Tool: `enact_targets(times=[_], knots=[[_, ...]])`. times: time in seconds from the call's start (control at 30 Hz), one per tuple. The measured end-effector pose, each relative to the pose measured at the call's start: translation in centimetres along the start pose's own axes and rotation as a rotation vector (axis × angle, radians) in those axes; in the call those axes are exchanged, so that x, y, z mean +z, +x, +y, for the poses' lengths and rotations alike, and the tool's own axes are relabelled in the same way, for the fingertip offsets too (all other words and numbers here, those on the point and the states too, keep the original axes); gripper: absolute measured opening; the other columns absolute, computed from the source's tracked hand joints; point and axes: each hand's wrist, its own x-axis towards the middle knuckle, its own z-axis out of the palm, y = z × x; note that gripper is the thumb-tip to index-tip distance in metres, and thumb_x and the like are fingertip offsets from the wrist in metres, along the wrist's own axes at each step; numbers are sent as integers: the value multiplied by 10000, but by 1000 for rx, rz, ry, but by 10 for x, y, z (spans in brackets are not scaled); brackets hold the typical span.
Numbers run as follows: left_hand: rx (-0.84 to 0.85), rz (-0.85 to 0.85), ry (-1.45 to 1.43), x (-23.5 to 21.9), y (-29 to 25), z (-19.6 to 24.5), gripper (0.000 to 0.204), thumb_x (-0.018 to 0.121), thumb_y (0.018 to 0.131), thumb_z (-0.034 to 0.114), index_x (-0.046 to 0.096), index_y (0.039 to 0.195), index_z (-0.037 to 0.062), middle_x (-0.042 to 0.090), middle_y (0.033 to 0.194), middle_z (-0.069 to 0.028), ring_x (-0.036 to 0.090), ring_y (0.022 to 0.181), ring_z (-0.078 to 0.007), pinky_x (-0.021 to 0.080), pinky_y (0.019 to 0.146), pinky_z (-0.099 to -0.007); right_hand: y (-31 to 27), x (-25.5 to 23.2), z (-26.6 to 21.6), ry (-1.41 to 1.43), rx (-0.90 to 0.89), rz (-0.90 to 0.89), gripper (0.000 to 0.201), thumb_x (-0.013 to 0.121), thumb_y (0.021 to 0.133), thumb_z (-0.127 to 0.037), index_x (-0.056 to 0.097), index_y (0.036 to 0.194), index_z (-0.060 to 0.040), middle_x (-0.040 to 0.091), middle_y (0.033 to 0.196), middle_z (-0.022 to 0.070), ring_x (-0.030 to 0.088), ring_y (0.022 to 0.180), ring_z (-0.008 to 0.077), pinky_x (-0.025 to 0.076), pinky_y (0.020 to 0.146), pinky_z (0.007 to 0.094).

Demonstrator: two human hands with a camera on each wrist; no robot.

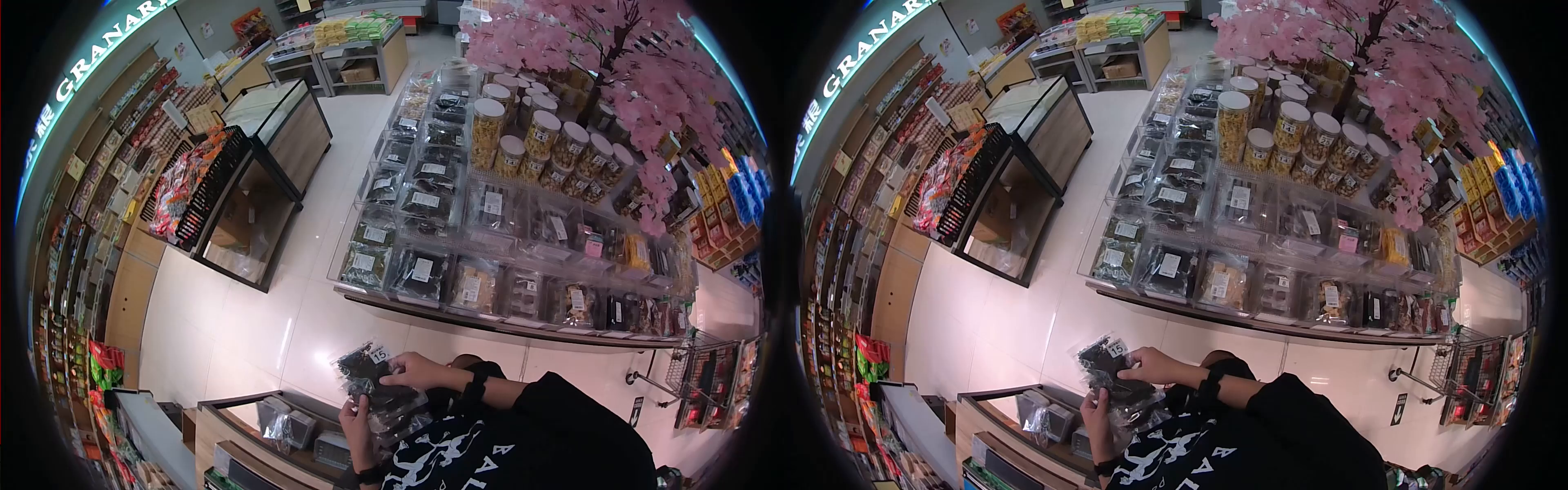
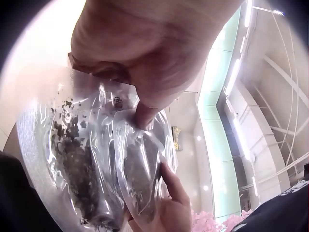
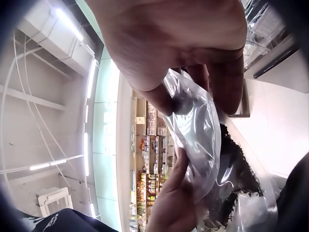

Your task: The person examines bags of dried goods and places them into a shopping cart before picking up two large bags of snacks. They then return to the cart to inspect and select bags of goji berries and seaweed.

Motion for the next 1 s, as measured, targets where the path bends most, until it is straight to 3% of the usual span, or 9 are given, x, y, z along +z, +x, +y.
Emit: enact_targets(times=[0.13, 0.2, 0.23, 0.3, 0.33, 0.47, 0.57, 0.83, 1.0], knots=[[72, -52, 40, -51, 47, 11, 187, 649, 1005, 176, 670, 1013, -10, 704, 956, -40, 612, 838, -85, 493, 763, -243, 48, 23, 32, -74, -50, 133, 577, 801, 853, -425, 680, 1158, 49, 733, 966, 132, 657, 866, 157, 529, 805, 324], [94, -80, 46, -55, 62, 26, 191, 616, 1027, 197, 653, 1002, 11, 703, 993, -42, 632, 885, -94, 509, 794, -247, 59, 29, 35, 32, -320, 229, 407, 774, 907, -341, 660, 1025, 31, 636, 735, 12, 592, 605, 76, 491, 532, 251], [89, -91, 47, -50, 68, 37, 191, 616, 1027, 197, 653, 1002, 11, 703, 993, -42, 632, 885, -94, 509, 794, -247, 54, 26, 17, 33, -316, 241, 407, 774, 907, -341, 660, 1025, 31, 636, 735, 12, 592, 605, 76, 491, 532, 251], [82, 11, -89, -45, 81, 54, 176, 626, 1024, 192, 633, 921, 49, 649, 874, 13, 534, 740, -41, 429, 671, -206, 34, 12, -41, 263, -69, 203, 367, 780, 907, -299, 659, 1016, 30, 653, 788, 32, 660, 731, 109, 547, 648, 275], [95, -22, -95, -52, 92, 53, 181, 608, 1034, 212, 631, 982, 40, 674, 943, -17, 596, 807, -63, 487, 726, -220, 38, 6, -42, 329, 37, 206, 280, 767, 917, -219, 675, 1045, 12, 696, 886, 52, 679, 884, 133, 550, 810, 294], [122, 9, -184, -56, 131, 63, 210, 591, 1040, 230, 620, 1087, 27, 698, 1033, -72, 671, 937, -136, 563, 837, -289, 69, -20, 1, 560, -137, 378, 237, 754, 912, -119, 691, 1106, 2, 725, 1011, 55, 663, 898, 114, 519, 836, 265], [123, 47, -219, -50, 153, 79, 221, 594, 1039, 242, 619, 1093, 30, 694, 1054, -78, 672, 937, -145, 563, 826, -292, 65, -45, -36, 822, -114, 430, 207, 726, 893, -34, 693, 1095, -5, 724, 1045, 72, 682, 953, 155, 536, 904, 315], [173, 6, -365, -19, 221, 117, 348, 591, 1035, 312, 539, 1233, 31, 643, 1198, -122, 646, 1063, -227, 547, 918, -384, 126, -122, -30, 1199, -271, 529, 200, 607, 869, -1, 637, 1050, -80, 674, 921, 28, 658, 836, 144, 525, 736, 275], [-35, -62, -349, -9, 261, 140, 634, 421, 1055, 519, 377, 1524, 95, 447, 1489, -146, 413, 1384, -297, 368, 1130, -499, 158, -155, -21, 1249, -233, 603, 166, 560, 909, -65, 625, 1058, -96, 656, 892, 19, 640, 804, 142, 503, 698, 282]])
